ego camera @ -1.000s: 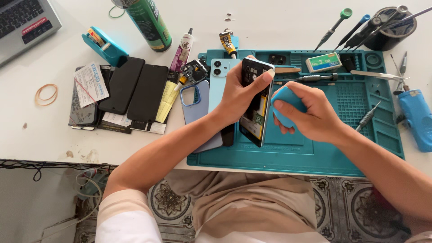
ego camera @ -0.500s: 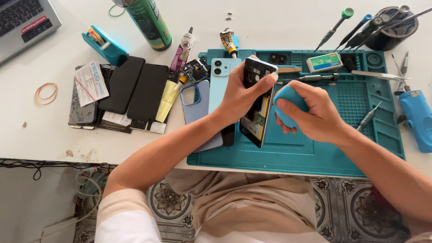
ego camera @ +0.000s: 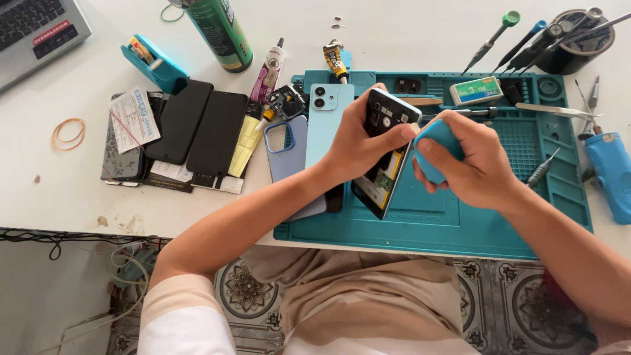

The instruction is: The person holds an opened smartphone in one hand and uses a pry tool to work around the edge of the device, then uses a blue suction cup and a wooden spudger to lift and separate the back cover and internal components on a repair mat.

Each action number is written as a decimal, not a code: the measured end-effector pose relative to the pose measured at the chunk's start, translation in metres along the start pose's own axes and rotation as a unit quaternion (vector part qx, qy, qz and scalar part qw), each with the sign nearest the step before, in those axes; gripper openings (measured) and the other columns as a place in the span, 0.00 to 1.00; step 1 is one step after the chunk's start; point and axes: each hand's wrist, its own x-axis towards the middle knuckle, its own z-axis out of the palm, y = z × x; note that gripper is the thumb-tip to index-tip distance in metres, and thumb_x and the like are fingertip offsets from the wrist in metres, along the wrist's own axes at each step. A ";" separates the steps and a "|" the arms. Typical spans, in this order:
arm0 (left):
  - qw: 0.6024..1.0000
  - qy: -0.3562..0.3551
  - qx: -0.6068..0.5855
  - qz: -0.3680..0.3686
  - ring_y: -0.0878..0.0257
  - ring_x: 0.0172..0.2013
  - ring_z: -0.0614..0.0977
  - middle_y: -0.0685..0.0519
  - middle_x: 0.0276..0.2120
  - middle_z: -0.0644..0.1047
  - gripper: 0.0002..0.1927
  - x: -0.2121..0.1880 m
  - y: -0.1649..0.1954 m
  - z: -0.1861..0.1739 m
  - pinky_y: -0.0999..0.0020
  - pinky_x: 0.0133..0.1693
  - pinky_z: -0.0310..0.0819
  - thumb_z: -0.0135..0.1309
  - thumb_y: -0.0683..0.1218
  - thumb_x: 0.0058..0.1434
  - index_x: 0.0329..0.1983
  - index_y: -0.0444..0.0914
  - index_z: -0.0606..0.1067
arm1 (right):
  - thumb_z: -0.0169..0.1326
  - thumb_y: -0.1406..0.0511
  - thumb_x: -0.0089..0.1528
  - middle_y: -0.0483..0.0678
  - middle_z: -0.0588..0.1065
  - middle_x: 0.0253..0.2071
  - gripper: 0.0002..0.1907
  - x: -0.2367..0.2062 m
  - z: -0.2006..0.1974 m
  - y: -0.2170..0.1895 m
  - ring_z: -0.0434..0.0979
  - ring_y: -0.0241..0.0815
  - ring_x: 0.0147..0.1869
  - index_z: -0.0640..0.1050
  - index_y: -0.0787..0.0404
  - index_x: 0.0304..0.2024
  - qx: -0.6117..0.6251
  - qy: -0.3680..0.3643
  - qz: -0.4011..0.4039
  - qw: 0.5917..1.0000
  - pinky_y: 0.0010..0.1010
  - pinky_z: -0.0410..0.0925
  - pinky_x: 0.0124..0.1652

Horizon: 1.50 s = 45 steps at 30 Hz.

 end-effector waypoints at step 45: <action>0.999 0.019 -0.022 -0.030 0.76 0.35 0.73 0.60 0.33 0.74 0.19 0.002 -0.009 -0.002 0.79 0.35 0.69 0.63 0.56 0.67 0.43 0.38 0.70 | 0.51 0.64 0.70 0.45 0.78 0.27 0.08 0.002 0.009 -0.001 0.77 0.31 0.26 0.73 0.63 0.39 -0.011 0.015 0.033 0.999 0.23 0.70 0.23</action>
